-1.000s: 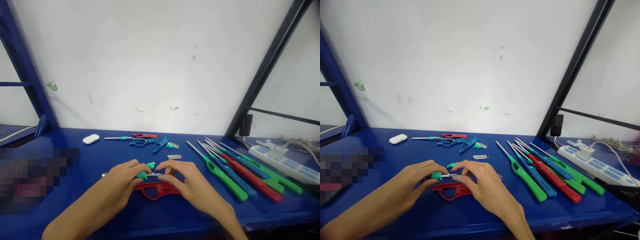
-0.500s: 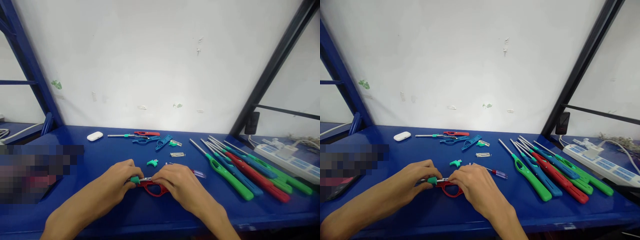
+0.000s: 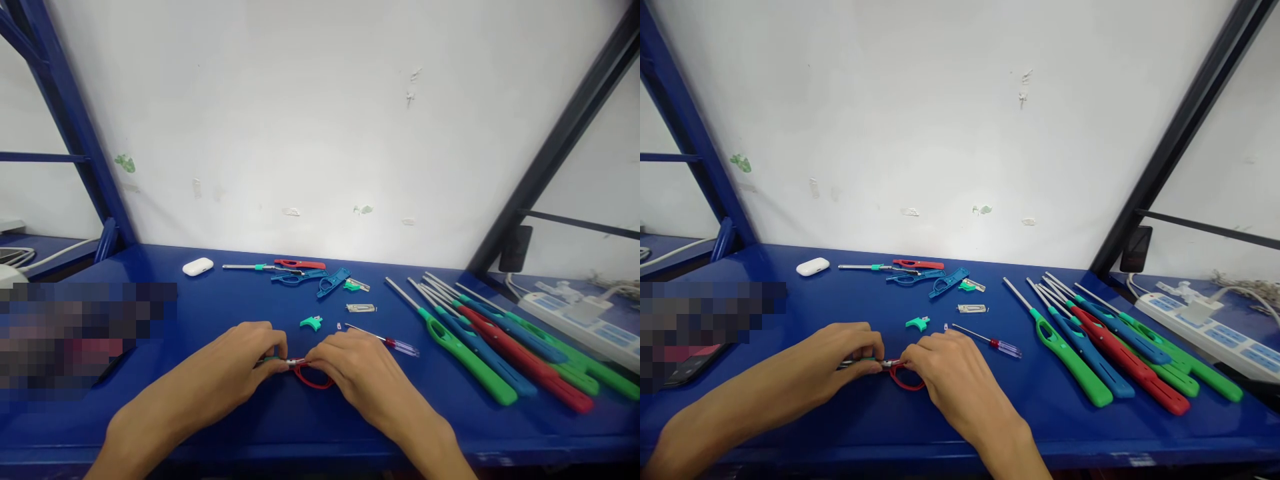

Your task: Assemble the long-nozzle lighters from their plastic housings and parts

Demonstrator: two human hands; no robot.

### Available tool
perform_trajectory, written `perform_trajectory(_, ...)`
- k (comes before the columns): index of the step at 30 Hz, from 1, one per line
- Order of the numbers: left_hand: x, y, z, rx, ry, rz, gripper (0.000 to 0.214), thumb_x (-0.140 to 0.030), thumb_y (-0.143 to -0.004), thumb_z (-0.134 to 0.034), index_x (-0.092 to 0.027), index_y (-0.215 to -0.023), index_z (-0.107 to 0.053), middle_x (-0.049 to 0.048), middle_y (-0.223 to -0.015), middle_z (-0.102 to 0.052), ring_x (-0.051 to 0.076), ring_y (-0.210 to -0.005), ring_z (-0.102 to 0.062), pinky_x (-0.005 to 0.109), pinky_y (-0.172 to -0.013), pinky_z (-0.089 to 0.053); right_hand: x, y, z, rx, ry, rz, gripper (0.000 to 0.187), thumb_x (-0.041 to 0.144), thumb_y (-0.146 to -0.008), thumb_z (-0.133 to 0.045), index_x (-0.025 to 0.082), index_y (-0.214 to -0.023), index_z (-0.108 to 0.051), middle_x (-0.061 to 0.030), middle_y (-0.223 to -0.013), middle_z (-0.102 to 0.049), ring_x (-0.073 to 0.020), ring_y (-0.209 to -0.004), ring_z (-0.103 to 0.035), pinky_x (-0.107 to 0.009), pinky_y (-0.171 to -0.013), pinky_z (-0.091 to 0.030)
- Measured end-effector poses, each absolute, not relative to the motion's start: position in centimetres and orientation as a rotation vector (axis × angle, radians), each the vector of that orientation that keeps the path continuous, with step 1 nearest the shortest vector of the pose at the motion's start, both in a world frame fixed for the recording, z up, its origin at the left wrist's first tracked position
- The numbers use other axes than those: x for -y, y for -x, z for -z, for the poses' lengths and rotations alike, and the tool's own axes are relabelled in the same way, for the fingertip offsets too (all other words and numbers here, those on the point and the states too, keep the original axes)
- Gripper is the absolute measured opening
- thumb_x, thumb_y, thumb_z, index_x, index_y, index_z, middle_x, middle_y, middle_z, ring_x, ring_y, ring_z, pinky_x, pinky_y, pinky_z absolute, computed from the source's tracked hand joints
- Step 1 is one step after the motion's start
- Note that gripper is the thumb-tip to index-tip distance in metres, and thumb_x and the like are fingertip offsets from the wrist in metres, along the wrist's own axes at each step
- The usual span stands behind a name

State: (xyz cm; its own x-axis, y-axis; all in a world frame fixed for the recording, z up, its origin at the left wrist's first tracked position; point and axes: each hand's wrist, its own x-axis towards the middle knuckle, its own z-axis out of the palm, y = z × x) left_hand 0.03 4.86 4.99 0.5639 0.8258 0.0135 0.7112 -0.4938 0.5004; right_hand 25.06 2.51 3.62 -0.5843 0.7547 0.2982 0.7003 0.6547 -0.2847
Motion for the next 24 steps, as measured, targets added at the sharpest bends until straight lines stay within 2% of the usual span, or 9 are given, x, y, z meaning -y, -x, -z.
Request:
perform_trajectory(3,-4.7,-0.4,-5.5,-1.249,-2.376,-0.338,0.026,-0.028,-0.107,-0.047,-0.029,-0.092,-0.069,-0.0024,-0.099,-0.07,0.02,-0.092,-0.063,0.032,-0.084,-0.041,-2.5,-25.0,-3.6,2.488,1.156,-0.177,0.022,0.018,-0.11,-0.055,0.026,-0.11,-0.076,0.0008,-0.096,-0.079,-0.0183,-0.085,-0.072,-0.031,-0.08,-0.043)
perform_trajectory(10,-5.0,-0.5,-4.7,-1.312,-2.381,-0.341,0.028,-0.023,-0.105,-0.045,-0.027,-0.086,-0.066,-0.001,-0.095,-0.07,0.021,-0.087,-0.06,0.033,-0.077,-0.038,-2.6,-24.8,-3.4,2.513,1.166,-0.15,0.017,0.018,-0.107,-0.062,0.027,-0.11,-0.076,0.0025,-0.098,-0.077,-0.0169,-0.084,-0.072,-0.029,-0.077,-0.044)
perform_trajectory(16,-4.7,-0.6,-3.8,-1.394,-2.378,-0.38,0.026,-0.022,-0.104,-0.047,-0.026,-0.089,-0.068,0.0018,-0.098,-0.07,0.022,-0.087,-0.061,0.034,-0.076,-0.036,-2.4,-24.6,-3.9,2.5,1.178,-0.167,0.017,0.022,-0.108,-0.06,0.026,-0.107,-0.077,0.0019,-0.096,-0.077,-0.0174,-0.082,-0.071,-0.029,-0.075,-0.045)
perform_trajectory(21,-4.2,-1.1,-4.3,-1.451,-2.371,-0.395,0.029,-0.017,-0.1,-0.048,-0.026,-0.083,-0.069,0.0019,-0.089,-0.071,0.022,-0.08,-0.06,0.035,-0.071,-0.034,-2.3,-26.3,-4.9,2.304,1.247,-0.278,0.021,0.025,-0.111,-0.054,0.028,-0.117,-0.074,0.0014,-0.109,-0.078,-0.0192,-0.097,-0.072,-0.03,-0.087,-0.048)
perform_trajectory(24,-4.1,-1.4,-4.5,-1.468,-2.358,-0.392,0.028,-0.016,-0.098,-0.05,-0.027,-0.081,-0.069,0.0018,-0.088,-0.071,0.022,-0.079,-0.061,0.035,-0.069,-0.034,-2.2,-27.8,-5.7,2.218,1.327,-0.318,0.014,0.028,-0.108,-0.062,0.027,-0.107,-0.075,0.0012,-0.108,-0.078,-0.0201,-0.101,-0.071,-0.031,-0.093,-0.047)
